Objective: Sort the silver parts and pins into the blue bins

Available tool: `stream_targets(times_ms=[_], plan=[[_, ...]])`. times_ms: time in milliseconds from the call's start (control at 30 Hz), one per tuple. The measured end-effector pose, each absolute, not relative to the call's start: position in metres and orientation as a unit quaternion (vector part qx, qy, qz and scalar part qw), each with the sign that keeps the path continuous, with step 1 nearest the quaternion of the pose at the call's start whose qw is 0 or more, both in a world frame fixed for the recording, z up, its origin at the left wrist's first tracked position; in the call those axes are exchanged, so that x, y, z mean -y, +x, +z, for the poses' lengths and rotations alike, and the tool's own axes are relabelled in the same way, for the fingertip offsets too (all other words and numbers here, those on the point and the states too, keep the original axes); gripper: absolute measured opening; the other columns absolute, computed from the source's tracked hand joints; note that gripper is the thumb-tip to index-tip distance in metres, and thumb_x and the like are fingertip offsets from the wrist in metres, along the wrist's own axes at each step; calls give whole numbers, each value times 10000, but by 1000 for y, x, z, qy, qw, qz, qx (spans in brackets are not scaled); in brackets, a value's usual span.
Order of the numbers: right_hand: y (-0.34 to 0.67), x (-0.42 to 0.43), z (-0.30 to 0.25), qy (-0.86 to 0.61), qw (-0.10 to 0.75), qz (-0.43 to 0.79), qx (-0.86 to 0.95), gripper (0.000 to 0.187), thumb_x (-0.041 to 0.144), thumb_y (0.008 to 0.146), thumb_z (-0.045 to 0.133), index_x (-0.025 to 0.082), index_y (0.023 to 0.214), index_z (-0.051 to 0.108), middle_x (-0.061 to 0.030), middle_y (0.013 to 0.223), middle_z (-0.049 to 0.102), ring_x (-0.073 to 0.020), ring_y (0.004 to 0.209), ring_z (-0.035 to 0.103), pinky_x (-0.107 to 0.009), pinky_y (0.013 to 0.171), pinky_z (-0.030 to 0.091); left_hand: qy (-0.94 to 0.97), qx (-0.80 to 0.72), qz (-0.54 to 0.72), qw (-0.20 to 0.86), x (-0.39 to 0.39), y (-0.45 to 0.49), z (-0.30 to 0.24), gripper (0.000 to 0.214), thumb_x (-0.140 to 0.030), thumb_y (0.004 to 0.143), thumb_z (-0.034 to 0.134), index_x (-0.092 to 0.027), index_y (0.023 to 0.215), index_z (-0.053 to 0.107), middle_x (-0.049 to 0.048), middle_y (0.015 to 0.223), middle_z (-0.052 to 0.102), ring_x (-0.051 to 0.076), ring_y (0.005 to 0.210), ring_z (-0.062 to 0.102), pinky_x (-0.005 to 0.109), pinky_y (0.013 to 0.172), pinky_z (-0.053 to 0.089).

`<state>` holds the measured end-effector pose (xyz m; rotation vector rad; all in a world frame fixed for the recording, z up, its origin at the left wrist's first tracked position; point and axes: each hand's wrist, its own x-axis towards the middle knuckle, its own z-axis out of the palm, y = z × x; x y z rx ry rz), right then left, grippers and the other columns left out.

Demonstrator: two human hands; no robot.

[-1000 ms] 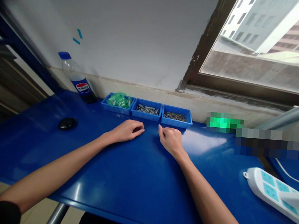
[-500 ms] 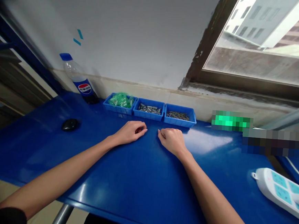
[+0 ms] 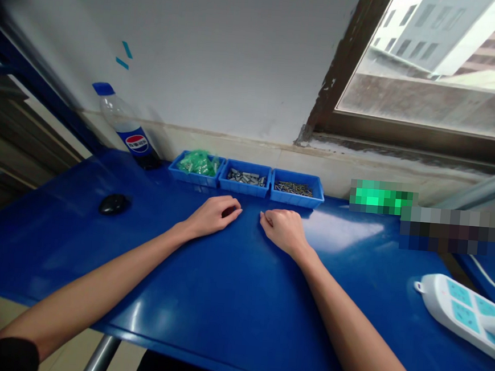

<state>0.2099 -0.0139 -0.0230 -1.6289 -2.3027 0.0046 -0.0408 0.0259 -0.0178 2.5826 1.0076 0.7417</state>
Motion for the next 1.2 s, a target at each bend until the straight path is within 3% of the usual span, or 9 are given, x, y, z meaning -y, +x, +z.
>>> stream_targets(times_ms=[100,167,233,367,533,733,833,1100,1200], plan=[[210,13,-24,-571,157,0,806,484,372,1016,474,210,560,475,-37,604,649,-157,533,519,-334,591,194,878,-372,301,-2,-34,-45,-9,228,-222,1015,556,-157,1188,689,110,1146,693,250,1077,596,399,967,505],[210,13,-23,-570,155,5,807,485,369,1019,466,209,561,471,-38,605,649,-156,535,520,-334,591,190,861,-404,297,-81,-43,-48,-1,365,-165,977,588,-166,1337,648,143,1293,649,297,1169,547,473,1012,490],[210,13,-23,-570,154,10,807,487,365,1021,460,208,561,467,-40,605,648,-156,537,520,-336,592,185,858,-424,265,-119,-54,-51,4,418,-126,922,642,-167,1338,661,161,1353,622,341,1200,518,524,990,490],[211,13,-24,-569,163,13,806,480,360,1015,470,209,560,447,-37,599,635,-152,530,498,-340,589,180,871,-415,238,-115,-68,-54,5,242,-93,897,666,-139,1118,753,131,1147,715,341,1141,517,527,966,497],[213,11,-27,-574,233,27,785,465,393,994,534,220,577,421,-6,562,557,-145,517,451,-326,575,217,871,-401,271,-87,-70,-58,0,181,-109,897,689,-139,1054,776,106,988,733,295,1046,532,479,939,509],[214,6,-23,-566,417,146,696,310,484,980,600,214,839,656,5,629,609,-136,524,512,-279,554,397,877,-371,291,-93,-63,-62,-8,148,-113,932,641,-143,986,775,99,921,725,269,973,544,442,891,519],[210,4,-21,-554,468,204,658,353,553,962,619,209,984,696,-22,722,677,-144,537,562,-278,520,457,884,-361,282,-91,-57,-62,-10,176,-99,951,598,-156,933,764,94,898,723,263,960,551,433,879,519],[201,-2,-24,-532,522,289,601,436,640,853,735,218,902,635,-28,728,690,-185,584,685,-299,530,564,903,-338,256,-67,-48,-67,-11,201,-99,982,556,-158,913,735,91,916,725,246,967,555,393,895,523],[200,-5,-25,-531,518,319,590,474,638,828,759,222,1014,624,-22,762,699,-190,599,700,-296,523,576,914,-323,233,-79,-49,-72,-14,219,-107,1002,529,-149,929,732,99,927,724,240,971,562,374,885,522]])
